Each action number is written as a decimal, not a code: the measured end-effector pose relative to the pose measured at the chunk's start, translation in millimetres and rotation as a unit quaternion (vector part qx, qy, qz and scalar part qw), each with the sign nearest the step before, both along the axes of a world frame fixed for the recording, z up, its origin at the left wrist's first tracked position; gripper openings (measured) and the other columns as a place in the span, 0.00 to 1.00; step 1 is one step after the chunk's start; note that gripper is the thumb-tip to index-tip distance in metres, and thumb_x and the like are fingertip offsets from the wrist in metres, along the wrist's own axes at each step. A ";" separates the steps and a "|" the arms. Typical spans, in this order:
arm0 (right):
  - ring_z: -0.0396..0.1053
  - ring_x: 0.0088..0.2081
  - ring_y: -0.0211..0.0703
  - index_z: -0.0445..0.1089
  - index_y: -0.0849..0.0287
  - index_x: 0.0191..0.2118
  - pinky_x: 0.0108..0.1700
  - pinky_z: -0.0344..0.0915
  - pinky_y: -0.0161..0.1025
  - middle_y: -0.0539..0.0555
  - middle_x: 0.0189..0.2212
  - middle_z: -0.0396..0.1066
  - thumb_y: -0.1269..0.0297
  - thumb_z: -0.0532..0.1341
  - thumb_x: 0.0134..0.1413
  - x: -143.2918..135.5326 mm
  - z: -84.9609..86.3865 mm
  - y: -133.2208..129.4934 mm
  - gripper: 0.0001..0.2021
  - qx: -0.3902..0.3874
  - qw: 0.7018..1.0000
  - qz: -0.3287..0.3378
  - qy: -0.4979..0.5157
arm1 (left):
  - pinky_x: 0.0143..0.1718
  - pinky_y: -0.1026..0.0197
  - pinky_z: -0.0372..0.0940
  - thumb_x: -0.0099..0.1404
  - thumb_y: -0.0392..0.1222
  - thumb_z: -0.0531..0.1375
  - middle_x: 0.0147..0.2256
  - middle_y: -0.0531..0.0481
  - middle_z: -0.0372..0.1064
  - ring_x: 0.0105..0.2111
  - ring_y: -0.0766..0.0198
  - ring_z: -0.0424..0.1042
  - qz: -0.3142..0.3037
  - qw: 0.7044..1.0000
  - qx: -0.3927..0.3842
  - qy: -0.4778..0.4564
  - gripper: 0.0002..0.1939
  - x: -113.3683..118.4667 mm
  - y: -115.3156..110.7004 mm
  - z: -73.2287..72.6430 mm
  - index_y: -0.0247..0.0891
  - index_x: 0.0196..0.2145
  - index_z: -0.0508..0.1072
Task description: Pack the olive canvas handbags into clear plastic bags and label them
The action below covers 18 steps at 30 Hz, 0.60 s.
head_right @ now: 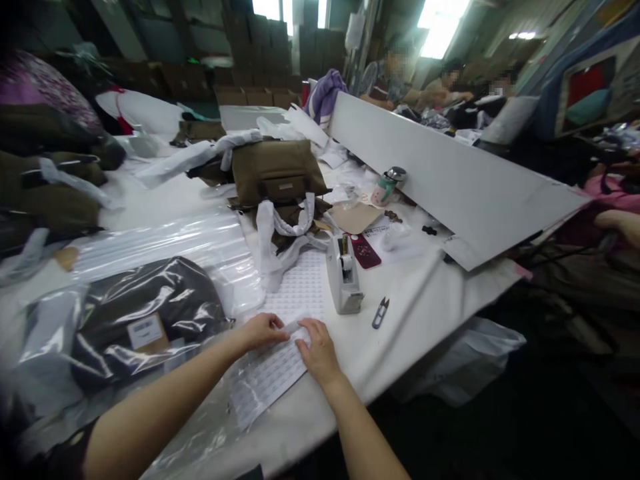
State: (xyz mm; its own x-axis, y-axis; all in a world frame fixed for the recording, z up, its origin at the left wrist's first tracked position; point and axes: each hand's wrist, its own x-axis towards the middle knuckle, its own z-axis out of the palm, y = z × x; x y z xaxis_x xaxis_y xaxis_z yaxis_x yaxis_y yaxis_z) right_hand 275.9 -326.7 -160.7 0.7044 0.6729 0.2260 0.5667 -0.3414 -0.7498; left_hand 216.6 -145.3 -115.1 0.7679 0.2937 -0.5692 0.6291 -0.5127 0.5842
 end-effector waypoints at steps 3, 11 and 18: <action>0.64 0.47 0.47 0.66 0.56 0.44 0.52 0.63 0.49 0.56 0.43 0.68 0.74 0.59 0.48 1.6 3.8 -1.8 0.16 0.016 1.000 -0.002 0.026 | 0.31 0.63 0.58 0.41 0.42 0.66 0.25 0.53 0.65 0.32 0.58 0.67 -0.008 1.000 -0.029 -0.010 0.13 8.3 -4.8 1.3 0.37 0.26 0.69; 0.64 0.41 0.47 0.70 0.57 0.38 0.46 0.63 0.46 0.54 0.35 0.70 0.71 0.61 0.49 -14.8 28.0 1.1 0.08 -0.001 0.998 -0.057 -0.008 | 0.26 0.63 0.63 0.45 0.35 0.60 0.32 0.50 0.70 0.28 0.61 0.70 0.049 0.970 -0.238 -0.013 0.32 -0.8 -9.7 13.2 0.36 0.50 0.58; 0.66 0.38 0.46 0.71 0.57 0.37 0.44 0.63 0.43 0.53 0.34 0.73 0.68 0.62 0.51 -24.7 53.6 11.4 0.05 -0.043 0.998 -0.017 -0.050 | 0.29 0.65 0.60 0.48 0.37 0.61 0.28 0.53 0.69 0.26 0.66 0.67 0.087 0.960 -0.262 -0.053 0.32 -14.7 -11.0 33.0 0.35 0.52 0.58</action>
State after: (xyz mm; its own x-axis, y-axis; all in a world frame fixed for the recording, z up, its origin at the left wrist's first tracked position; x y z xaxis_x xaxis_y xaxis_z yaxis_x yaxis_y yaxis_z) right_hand 251.2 -315.3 -107.1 0.7034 0.6696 0.2385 0.6246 -0.4221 -0.6571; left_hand 201.9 -156.3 -82.1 0.7948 0.1177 -0.5953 0.6015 -0.0227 0.7985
